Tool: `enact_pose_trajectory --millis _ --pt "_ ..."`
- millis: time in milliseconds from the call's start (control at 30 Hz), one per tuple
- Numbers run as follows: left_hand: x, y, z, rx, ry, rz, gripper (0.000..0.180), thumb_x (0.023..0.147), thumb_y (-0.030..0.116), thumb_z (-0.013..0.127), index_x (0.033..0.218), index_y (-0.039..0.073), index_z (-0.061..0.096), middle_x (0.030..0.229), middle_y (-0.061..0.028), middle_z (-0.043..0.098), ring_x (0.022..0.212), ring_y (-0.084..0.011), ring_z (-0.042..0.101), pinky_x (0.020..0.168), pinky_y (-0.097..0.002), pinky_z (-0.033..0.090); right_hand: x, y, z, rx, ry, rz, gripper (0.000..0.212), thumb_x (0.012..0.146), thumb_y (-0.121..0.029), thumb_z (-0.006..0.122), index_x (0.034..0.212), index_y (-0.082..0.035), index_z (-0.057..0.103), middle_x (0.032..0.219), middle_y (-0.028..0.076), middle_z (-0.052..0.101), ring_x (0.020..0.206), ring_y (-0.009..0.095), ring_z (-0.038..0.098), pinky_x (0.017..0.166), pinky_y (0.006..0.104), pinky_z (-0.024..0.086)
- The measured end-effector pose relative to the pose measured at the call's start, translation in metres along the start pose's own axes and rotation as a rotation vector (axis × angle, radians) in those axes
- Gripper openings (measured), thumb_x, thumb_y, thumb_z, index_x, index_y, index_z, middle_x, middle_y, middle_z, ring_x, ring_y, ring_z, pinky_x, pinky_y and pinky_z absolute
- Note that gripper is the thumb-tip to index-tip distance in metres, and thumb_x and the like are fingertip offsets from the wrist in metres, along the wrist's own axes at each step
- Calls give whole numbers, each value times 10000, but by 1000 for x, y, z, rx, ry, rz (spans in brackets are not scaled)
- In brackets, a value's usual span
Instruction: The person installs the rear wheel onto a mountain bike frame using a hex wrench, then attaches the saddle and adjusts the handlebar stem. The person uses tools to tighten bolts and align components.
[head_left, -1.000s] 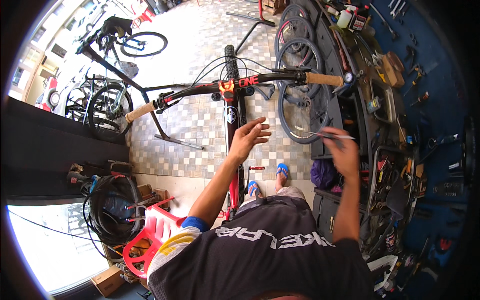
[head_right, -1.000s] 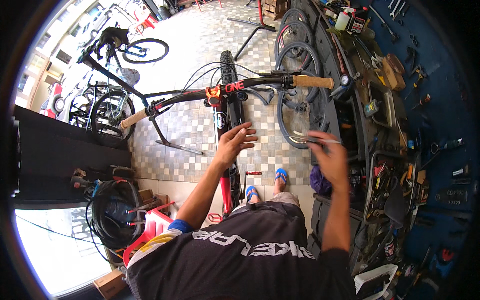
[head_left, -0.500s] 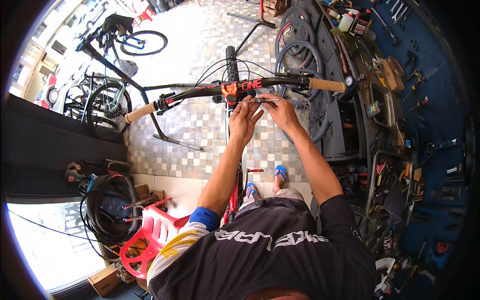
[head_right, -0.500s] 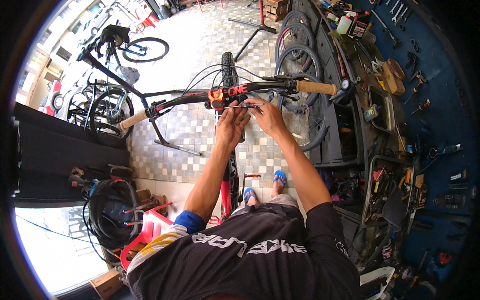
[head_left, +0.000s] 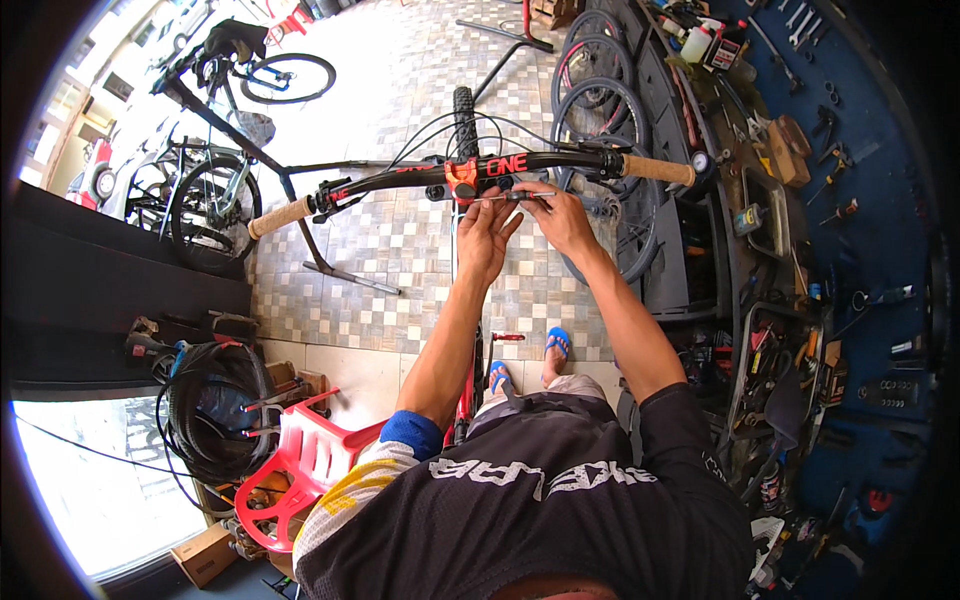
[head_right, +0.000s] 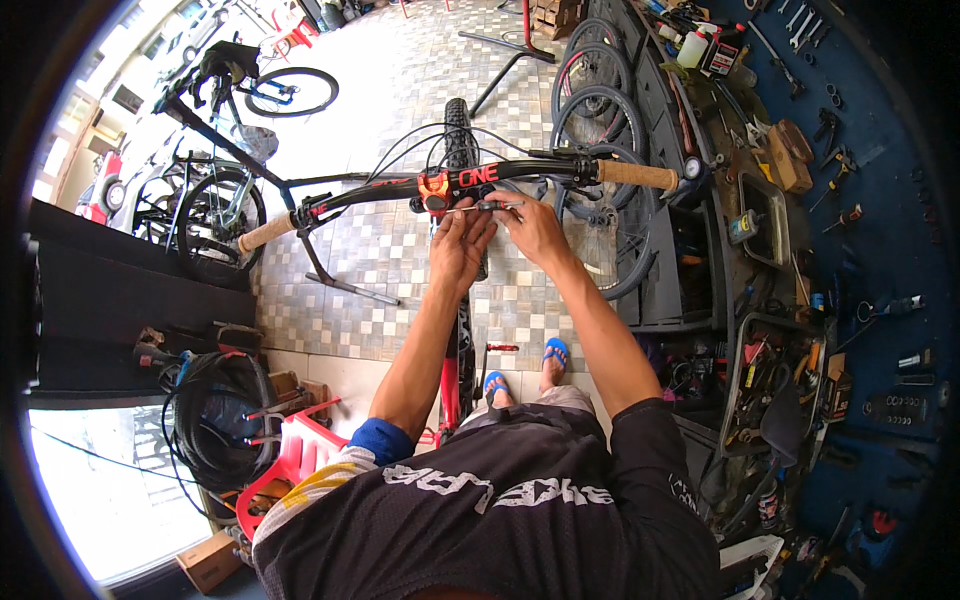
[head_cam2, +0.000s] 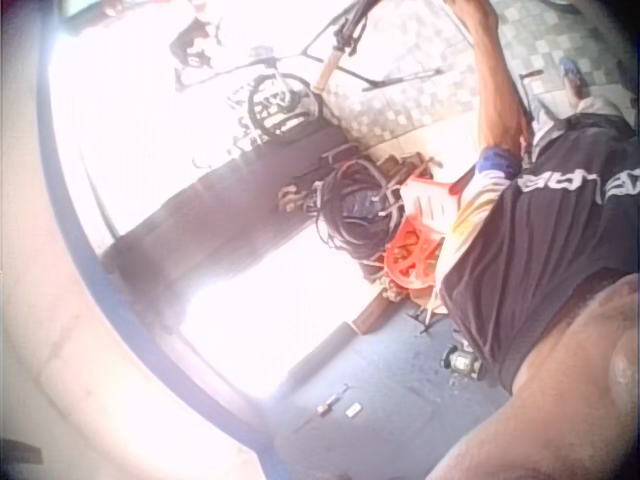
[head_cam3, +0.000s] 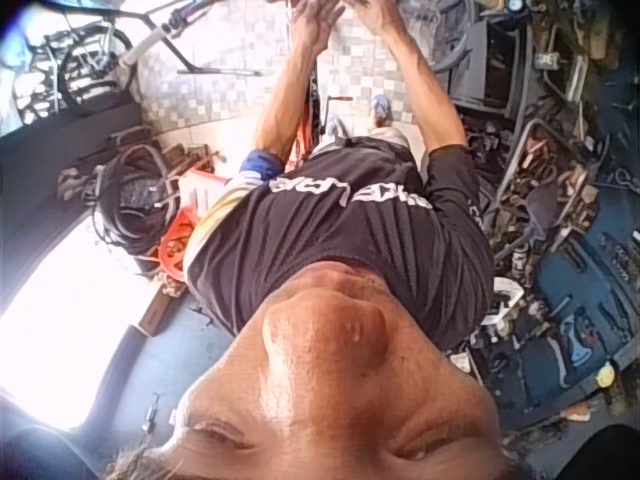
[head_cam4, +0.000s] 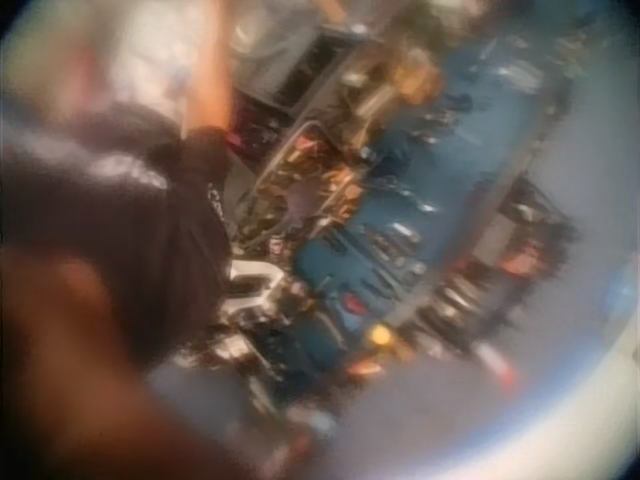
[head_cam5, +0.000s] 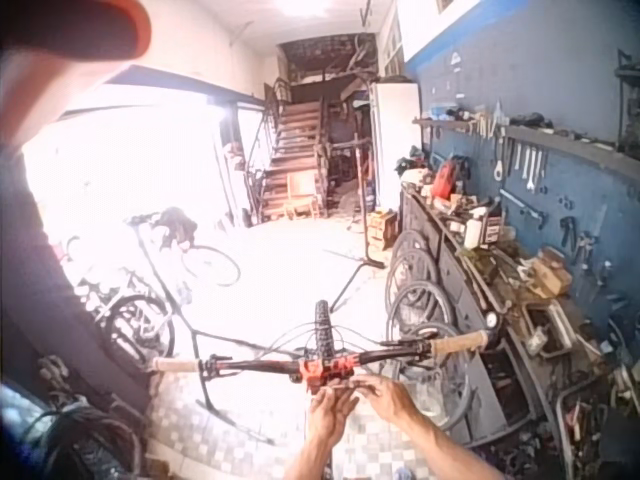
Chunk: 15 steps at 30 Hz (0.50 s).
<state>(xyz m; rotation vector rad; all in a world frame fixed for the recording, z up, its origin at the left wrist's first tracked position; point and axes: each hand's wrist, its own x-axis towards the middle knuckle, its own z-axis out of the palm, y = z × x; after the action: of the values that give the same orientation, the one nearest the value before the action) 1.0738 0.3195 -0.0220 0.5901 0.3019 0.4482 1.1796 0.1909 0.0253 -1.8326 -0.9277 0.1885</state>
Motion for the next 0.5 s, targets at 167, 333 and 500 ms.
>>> enact_pose_trajectory --millis 167,333,500 --pt "0 -1 6 -12 -4 1 355 1099 226 507 1396 32 519 1307 -171 635 1226 -307 633 1055 -472 544 2 15 1 -50 76 -205 263 945 -127 695 1204 -130 736 1177 139 737 1083 322 703 946 394 548" --pt "0 -3 -2 -64 -9 10 353 1096 228 515 1395 40 522 1269 -154 647 1210 -293 637 1056 -474 542 -3 11 2 -177 129 -303 286 928 -153 727 1213 -140 740 1130 127 737 1068 347 691 956 407 544" --pt "-3 -2 -2 28 42 -32 346 1077 267 567 1369 82 560 1224 -98 668 1154 -247 655 969 -429 551 1 9 -4 48 -12 19 316 930 -253 762 1192 -78 731 989 127 755 904 269 728 820 371 562"
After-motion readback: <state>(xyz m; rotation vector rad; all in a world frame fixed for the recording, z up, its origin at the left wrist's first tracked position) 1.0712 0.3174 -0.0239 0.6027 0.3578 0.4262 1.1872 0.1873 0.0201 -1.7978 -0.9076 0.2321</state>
